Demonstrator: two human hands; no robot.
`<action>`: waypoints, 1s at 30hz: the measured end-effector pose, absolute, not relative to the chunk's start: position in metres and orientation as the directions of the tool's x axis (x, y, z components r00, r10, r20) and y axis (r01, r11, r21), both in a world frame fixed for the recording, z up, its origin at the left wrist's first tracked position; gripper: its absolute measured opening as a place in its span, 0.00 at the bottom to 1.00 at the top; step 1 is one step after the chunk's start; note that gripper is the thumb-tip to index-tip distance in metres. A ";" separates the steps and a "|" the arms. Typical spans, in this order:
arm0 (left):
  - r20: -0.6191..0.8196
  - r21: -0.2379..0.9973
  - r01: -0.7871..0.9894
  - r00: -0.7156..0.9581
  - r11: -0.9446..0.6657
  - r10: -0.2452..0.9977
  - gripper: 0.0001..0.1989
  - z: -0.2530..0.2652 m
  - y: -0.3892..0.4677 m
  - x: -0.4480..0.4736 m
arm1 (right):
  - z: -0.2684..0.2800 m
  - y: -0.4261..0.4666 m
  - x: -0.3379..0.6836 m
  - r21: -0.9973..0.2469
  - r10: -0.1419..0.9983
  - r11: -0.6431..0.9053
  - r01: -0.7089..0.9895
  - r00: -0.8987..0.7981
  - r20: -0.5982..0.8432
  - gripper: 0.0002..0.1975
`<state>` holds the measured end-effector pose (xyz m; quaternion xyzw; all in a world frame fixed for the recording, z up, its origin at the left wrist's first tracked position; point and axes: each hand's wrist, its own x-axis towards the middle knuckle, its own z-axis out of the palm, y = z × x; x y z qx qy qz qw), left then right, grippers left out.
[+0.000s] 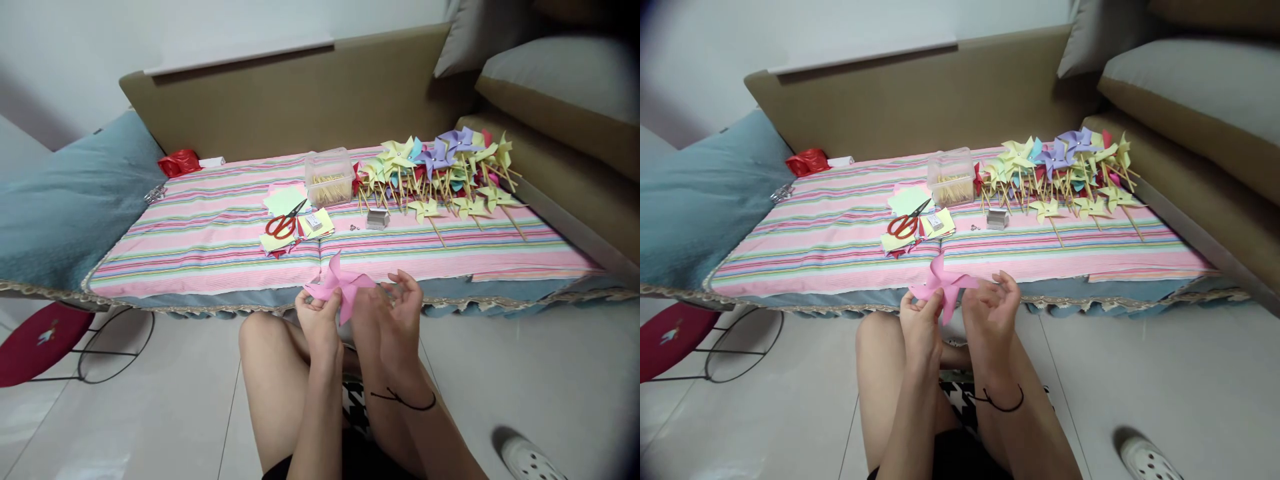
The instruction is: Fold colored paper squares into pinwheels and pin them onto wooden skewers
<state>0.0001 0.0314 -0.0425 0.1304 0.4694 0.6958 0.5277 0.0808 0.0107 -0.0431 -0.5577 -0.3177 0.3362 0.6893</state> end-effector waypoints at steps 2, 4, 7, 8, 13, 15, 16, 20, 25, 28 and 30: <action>-0.316 0.794 -0.607 -0.387 0.018 0.866 0.28 -0.042 0.030 0.001 | -0.037 0.013 0.080 -0.906 0.859 0.041 -0.422 0.478 -0.184 0.36; -0.319 0.798 -0.600 -0.360 0.044 0.877 0.28 -0.041 0.028 0.003 | -0.030 0.014 0.080 -0.800 0.890 -0.060 -0.597 0.332 -0.314 0.40; -0.323 0.805 -0.589 -0.328 0.075 0.888 0.28 -0.039 0.025 0.009 | -0.022 0.015 0.081 -0.756 0.878 -0.073 -0.650 0.317 -0.358 0.43; -0.319 0.807 -0.585 -0.322 0.078 0.891 0.28 -0.039 0.023 0.011 | -0.021 0.015 0.081 -0.760 0.870 -0.055 -0.647 0.343 -0.355 0.43; -0.273 0.842 -0.535 -0.318 0.067 0.908 0.27 -0.039 0.020 0.018 | -0.018 0.014 0.081 -0.781 0.828 0.001 -0.625 0.438 -0.350 0.44; -0.260 0.855 -0.514 -0.322 0.062 0.910 0.27 -0.039 0.019 0.018 | -0.018 0.013 0.081 -0.805 0.819 0.004 -0.594 0.464 -0.339 0.46; -0.254 0.859 -0.508 -0.322 0.060 0.912 0.27 -0.039 0.019 0.019 | -0.019 0.013 0.082 -0.813 0.819 0.005 -0.582 0.469 -0.331 0.47; -0.242 0.866 -0.497 -0.321 0.055 0.916 0.27 -0.037 0.018 0.019 | -0.022 0.014 0.083 -0.807 0.831 0.012 -0.591 0.455 -0.321 0.47; -0.228 0.873 -0.481 -0.262 0.079 0.938 0.27 -0.038 0.020 0.016 | -0.032 0.017 0.091 -0.803 0.849 -0.030 -0.595 0.409 -0.335 0.43; -0.215 0.890 -0.436 -0.147 0.131 0.966 0.29 -0.039 0.023 0.006 | -0.041 0.020 0.102 -0.844 0.866 -0.071 -0.531 0.387 -0.317 0.43; -0.209 0.909 -0.381 -0.071 0.168 0.975 0.30 -0.039 0.024 -0.004 | -0.047 0.021 0.109 -0.885 0.885 -0.101 -0.454 0.365 -0.289 0.43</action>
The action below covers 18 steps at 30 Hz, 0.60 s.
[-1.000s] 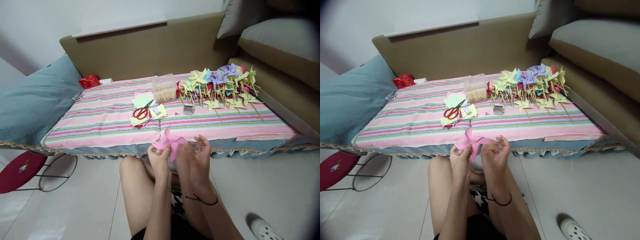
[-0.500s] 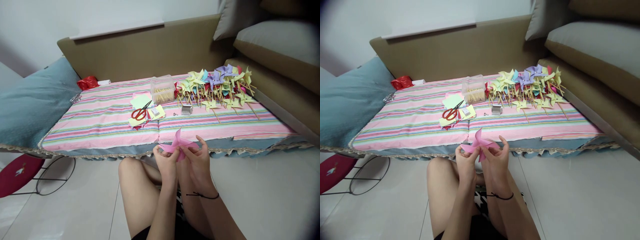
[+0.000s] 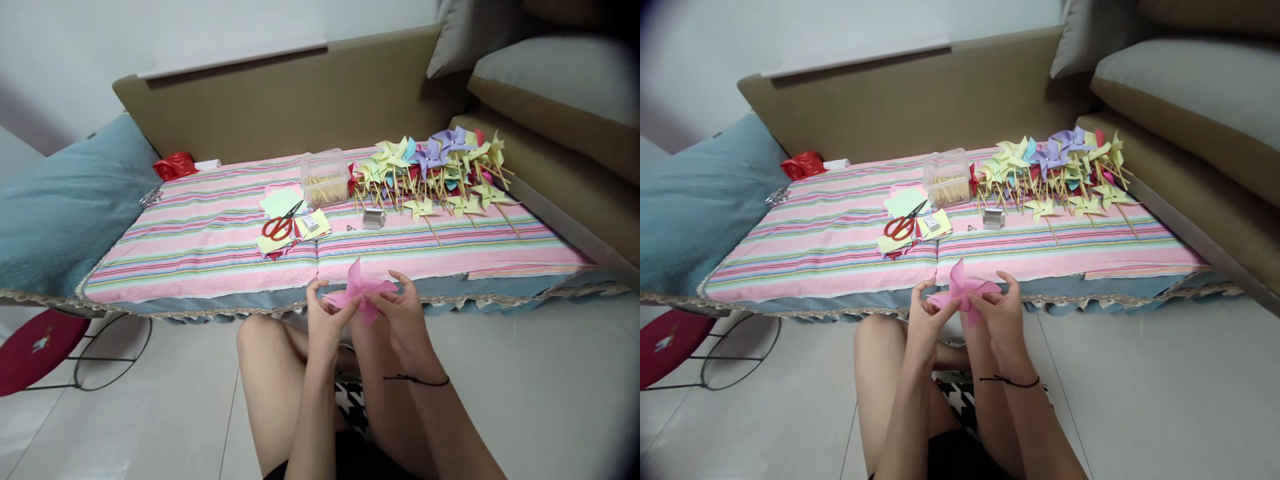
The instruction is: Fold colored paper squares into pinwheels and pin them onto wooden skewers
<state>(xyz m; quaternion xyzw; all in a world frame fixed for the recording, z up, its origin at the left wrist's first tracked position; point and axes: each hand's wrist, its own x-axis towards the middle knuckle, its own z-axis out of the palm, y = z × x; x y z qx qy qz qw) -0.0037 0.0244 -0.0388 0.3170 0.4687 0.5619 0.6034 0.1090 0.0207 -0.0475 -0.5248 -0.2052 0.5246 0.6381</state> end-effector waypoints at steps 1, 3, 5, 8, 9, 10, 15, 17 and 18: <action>-0.206 0.922 -0.343 -0.046 0.179 0.977 0.31 -0.039 0.025 -0.008 | -0.050 0.021 0.112 -0.903 0.895 -0.122 -0.411 0.348 -0.279 0.44; -0.202 0.946 -0.262 -0.016 0.191 0.979 0.32 -0.039 0.026 -0.014 | -0.054 0.022 0.116 -0.927 0.917 -0.160 -0.339 0.297 -0.267 0.44; -0.208 0.955 -0.220 -0.007 0.201 0.978 0.31 -0.040 0.027 -0.017 | -0.056 0.022 0.117 -0.938 0.935 -0.183 -0.294 0.243 -0.259 0.45; -0.219 0.950 -0.235 -0.019 0.208 0.976 0.29 -0.043 0.029 -0.017 | -0.058 0.022 0.115 -0.951 0.943 -0.199 -0.238 0.216 -0.252 0.44; -0.222 0.948 -0.239 -0.026 0.209 0.975 0.28 -0.044 0.030 -0.017 | -0.058 0.023 0.114 -0.954 0.943 -0.205 -0.219 0.218 -0.252 0.44; -0.224 0.948 -0.239 -0.028 0.211 0.974 0.28 -0.045 0.030 -0.018 | -0.057 0.023 0.114 -0.957 0.943 -0.209 -0.203 0.219 -0.252 0.44; -0.219 0.953 -0.218 -0.015 0.210 0.976 0.26 -0.048 0.033 -0.022 | -0.054 0.023 0.114 -0.958 0.943 -0.219 -0.183 0.212 -0.256 0.43; -0.215 0.952 -0.225 -0.014 0.207 0.976 0.26 -0.048 0.033 -0.024 | -0.054 0.024 0.114 -0.957 0.943 -0.228 -0.182 0.204 -0.263 0.42; -0.216 0.951 -0.229 -0.014 0.207 0.976 0.26 -0.048 0.034 -0.024 | -0.055 0.025 0.113 -0.956 0.944 -0.231 -0.180 0.195 -0.265 0.42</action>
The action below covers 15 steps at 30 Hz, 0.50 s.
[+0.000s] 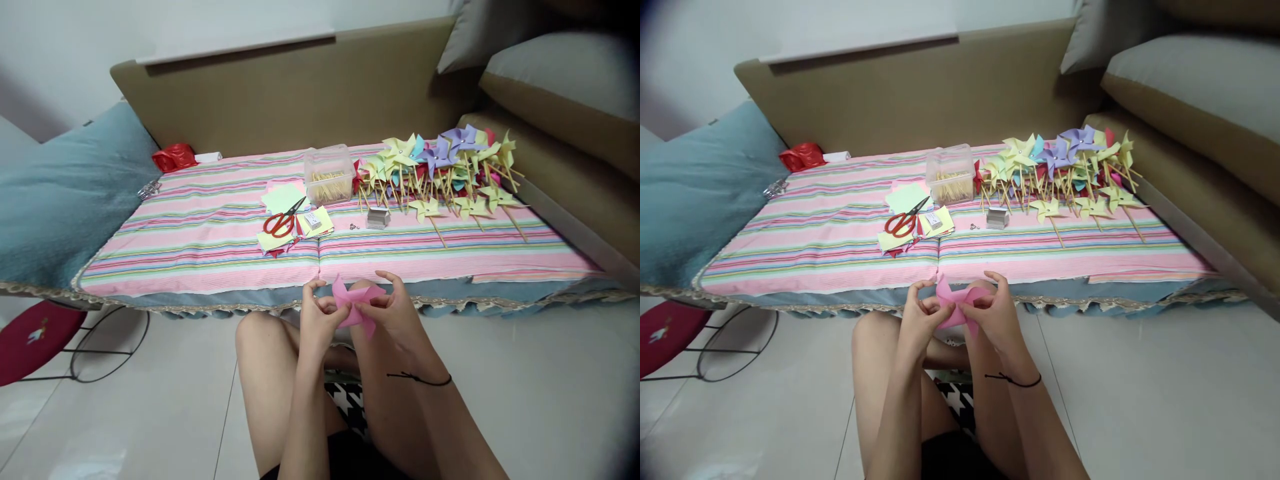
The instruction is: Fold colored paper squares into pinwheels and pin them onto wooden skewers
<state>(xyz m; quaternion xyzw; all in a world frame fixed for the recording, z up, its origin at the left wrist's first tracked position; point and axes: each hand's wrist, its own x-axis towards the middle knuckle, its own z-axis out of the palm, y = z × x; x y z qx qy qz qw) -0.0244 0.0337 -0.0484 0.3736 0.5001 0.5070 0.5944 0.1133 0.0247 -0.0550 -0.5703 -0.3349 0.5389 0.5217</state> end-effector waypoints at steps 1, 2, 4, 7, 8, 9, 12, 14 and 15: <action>-0.217 0.951 -0.231 -0.015 0.207 0.976 0.27 -0.049 0.034 -0.025 | -0.056 0.025 0.113 -0.956 0.946 -0.234 -0.178 0.183 -0.266 0.42; -0.219 0.950 -0.230 -0.014 0.210 0.976 0.27 -0.049 0.035 -0.025 | -0.057 0.026 0.112 -0.956 0.948 -0.237 -0.175 0.171 -0.267 0.42; -0.228 0.950 -0.223 -0.014 0.220 0.973 0.28 -0.051 0.036 -0.027 | -0.060 0.028 0.112 -0.956 0.952 -0.241 -0.168 0.152 -0.267 0.42; -0.257 0.941 -0.236 -0.022 0.245 0.966 0.29 -0.052 0.038 -0.028 | -0.063 0.031 0.112 -0.953 0.951 -0.247 -0.176 0.145 -0.273 0.42; -0.272 0.934 -0.248 -0.025 0.258 0.962 0.29 -0.052 0.038 -0.028 | -0.064 0.032 0.112 -0.951 0.951 -0.250 -0.183 0.140 -0.277 0.42; -0.287 0.928 -0.257 -0.027 0.271 0.957 0.29 -0.052 0.039 -0.028 | -0.065 0.033 0.112 -0.948 0.950 -0.254 -0.194 0.133 -0.281 0.43; -0.320 0.920 -0.251 -0.038 0.301 0.947 0.30 -0.053 0.041 -0.028 | -0.064 0.036 0.111 -0.933 0.947 -0.276 -0.232 0.102 -0.305 0.45; -0.323 0.923 -0.242 -0.060 0.300 0.945 0.30 -0.056 0.043 -0.028 | -0.061 0.038 0.109 -0.923 0.942 -0.295 -0.248 0.083 -0.324 0.46; -0.322 0.922 -0.249 -0.073 0.296 0.944 0.30 -0.058 0.045 -0.029 | -0.060 0.040 0.108 -0.921 0.942 -0.299 -0.250 0.073 -0.326 0.47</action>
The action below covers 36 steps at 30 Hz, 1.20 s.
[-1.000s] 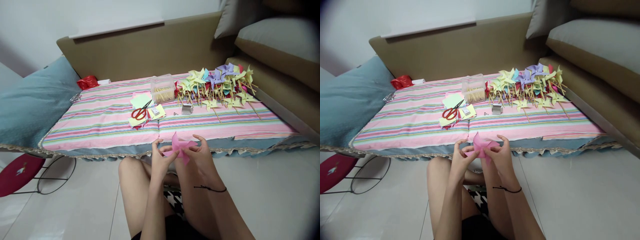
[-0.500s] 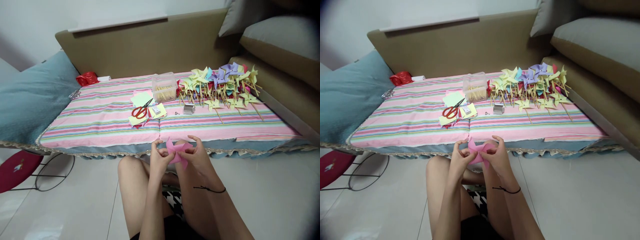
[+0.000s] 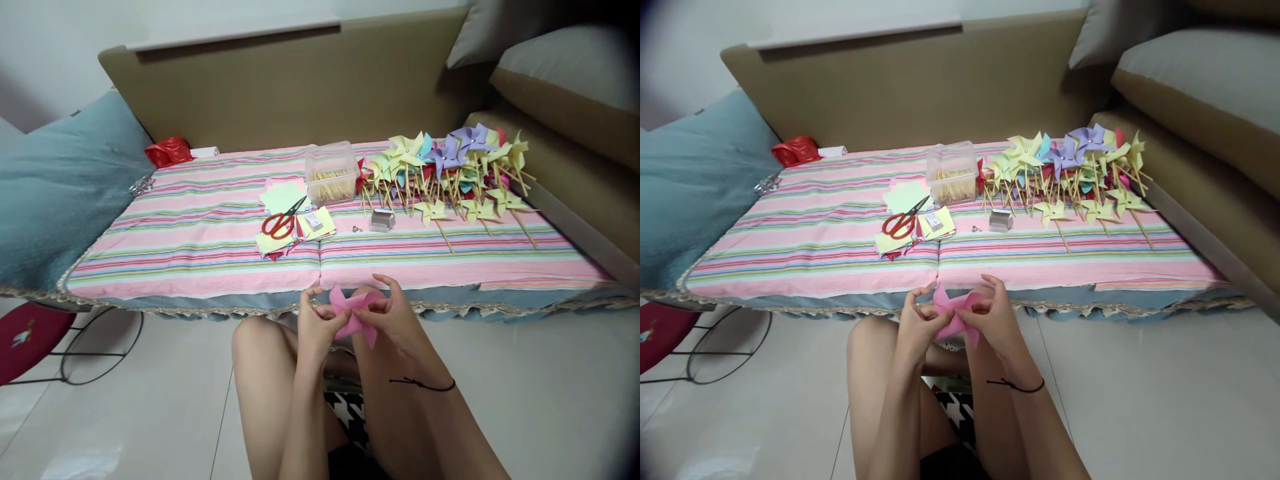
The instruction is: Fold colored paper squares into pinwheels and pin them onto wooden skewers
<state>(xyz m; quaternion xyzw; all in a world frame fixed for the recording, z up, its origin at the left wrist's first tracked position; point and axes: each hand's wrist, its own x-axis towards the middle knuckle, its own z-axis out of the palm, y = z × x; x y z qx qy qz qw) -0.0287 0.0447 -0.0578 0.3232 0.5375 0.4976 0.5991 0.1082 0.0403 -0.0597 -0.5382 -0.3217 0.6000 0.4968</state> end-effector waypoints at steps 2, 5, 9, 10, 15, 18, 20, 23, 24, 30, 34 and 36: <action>-0.321 0.919 -0.275 -0.107 0.283 0.941 0.30 -0.062 0.048 -0.030 | -0.058 0.047 0.108 -0.925 0.948 -0.293 -0.243 0.052 -0.314 0.46; -0.326 0.910 -0.331 -0.193 0.251 0.925 0.30 -0.067 0.054 -0.035 | -0.062 0.069 0.115 -0.952 0.963 -0.239 -0.194 0.082 -0.258 0.35; -0.348 0.896 -0.391 -0.325 0.209 0.880 0.31 -0.070 0.064 -0.044 | -0.088 0.125 0.130 -0.965 0.973 -0.032 0.259 0.230 0.029 0.18; -0.356 0.892 -0.402 -0.342 0.207 0.870 0.31 -0.070 0.067 -0.046 | -0.097 0.141 0.132 -0.939 0.968 -0.002 0.343 0.236 0.084 0.16; -0.398 0.868 -0.448 -0.368 0.215 0.840 0.31 -0.077 0.081 -0.050 | -0.134 0.199 0.127 -0.812 0.957 0.109 0.573 0.161 0.242 0.18; -0.400 0.874 -0.436 -0.394 0.215 0.827 0.31 -0.084 0.090 -0.046 | -0.147 0.210 0.119 -0.738 0.946 0.126 0.663 0.143 0.290 0.22; -0.398 0.878 -0.428 -0.403 0.214 0.824 0.31 -0.089 0.095 -0.043 | -0.151 0.214 0.115 -0.702 0.939 0.116 0.703 0.152 0.307 0.23; -0.407 0.868 -0.448 -0.396 0.213 0.823 0.32 -0.093 0.101 -0.037 | -0.152 0.218 0.112 -0.672 0.931 0.106 0.733 0.165 0.326 0.23; -0.413 0.864 -0.456 -0.393 0.216 0.822 0.32 -0.094 0.102 -0.036 | -0.152 0.219 0.112 -0.670 0.928 0.107 0.735 0.168 0.332 0.22; -0.435 0.854 -0.454 -0.353 0.255 0.828 0.32 -0.095 0.104 -0.036 | -0.144 0.213 0.119 -0.743 0.889 0.091 0.663 0.281 0.361 0.13; -0.405 0.870 -0.440 -0.383 0.222 0.830 0.31 -0.090 0.101 -0.036 | -0.126 0.190 0.128 -0.852 0.858 0.054 0.521 0.412 0.307 0.10; -0.390 0.880 -0.428 -0.404 0.205 0.828 0.31 -0.085 0.099 -0.035 | -0.111 0.174 0.129 -0.937 0.840 0.058 0.343 0.491 0.232 0.09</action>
